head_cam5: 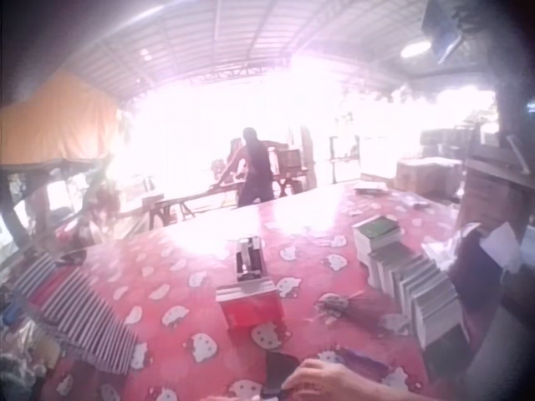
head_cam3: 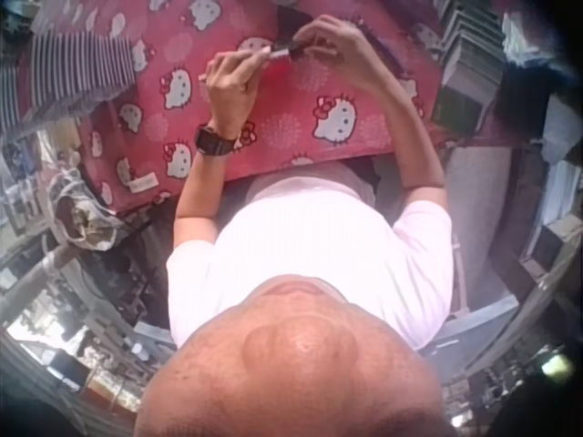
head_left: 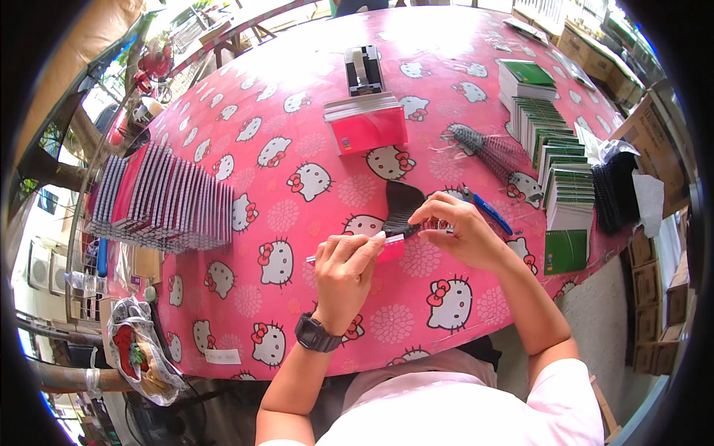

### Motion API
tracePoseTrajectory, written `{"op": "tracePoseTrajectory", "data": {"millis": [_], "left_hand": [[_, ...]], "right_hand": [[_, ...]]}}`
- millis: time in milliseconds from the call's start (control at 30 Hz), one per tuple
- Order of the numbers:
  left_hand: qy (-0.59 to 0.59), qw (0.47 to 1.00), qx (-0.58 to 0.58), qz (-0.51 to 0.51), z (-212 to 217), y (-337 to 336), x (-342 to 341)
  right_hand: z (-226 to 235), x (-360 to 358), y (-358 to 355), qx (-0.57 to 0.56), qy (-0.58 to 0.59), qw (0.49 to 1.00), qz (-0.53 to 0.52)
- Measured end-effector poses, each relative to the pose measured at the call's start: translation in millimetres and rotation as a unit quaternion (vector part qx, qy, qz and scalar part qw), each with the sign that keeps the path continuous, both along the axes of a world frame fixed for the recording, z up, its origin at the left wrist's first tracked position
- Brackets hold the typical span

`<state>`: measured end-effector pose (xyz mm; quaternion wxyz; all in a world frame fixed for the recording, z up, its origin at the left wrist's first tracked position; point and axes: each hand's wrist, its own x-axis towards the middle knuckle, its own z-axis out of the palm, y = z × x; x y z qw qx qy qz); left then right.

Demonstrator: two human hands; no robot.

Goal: The person assembles spiral-bound notebooks by inserting a black plastic cover into a pink notebook and securing it with a stapler. The person repeatedly picks up notebooks, aligns the cover, staples the binding, and stacks the finished units on the table.

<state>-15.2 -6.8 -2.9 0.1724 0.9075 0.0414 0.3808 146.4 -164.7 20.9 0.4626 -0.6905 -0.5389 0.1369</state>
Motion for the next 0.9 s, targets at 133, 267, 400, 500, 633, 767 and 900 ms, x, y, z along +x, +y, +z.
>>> {"op": "tracePoseTrajectory", "data": {"millis": [133,267,400,500,633,767,900], "left_hand": [[-0.001,1.0,-0.005,-0.003,-0.3,0.4,0.1],[-0.007,1.0,-0.009,-0.007,1.3,-0.2,1.3],[0.002,1.0,-0.012,-0.011,1.9,0.4,-0.3],[0.003,1.0,-0.012,-0.014,2.3,0.3,-0.5],[0.005,1.0,-0.015,-0.013,3.2,-0.2,-0.1],[0.009,1.0,-0.022,-0.02,3.0,-0.7,-0.5],[0.016,0.999,-0.036,-0.014,4.3,-0.9,0.6]], "right_hand": [[-5.1,-2.1,5.9,0.032,-0.005,0.999,-0.008],[-4.7,2.5,7.0,0.022,0.013,1.0,-0.013],[-8.4,0.5,11.1,0.032,0.009,0.999,-0.014],[-10.7,-1.1,12.5,0.021,0.018,1.0,0.002],[-7.9,4.2,9.8,0.045,-0.006,0.998,0.052],[-3.4,7.1,6.0,0.009,0.03,0.995,0.095],[-4.6,5.0,6.4,0.046,0.048,0.991,0.118]]}}
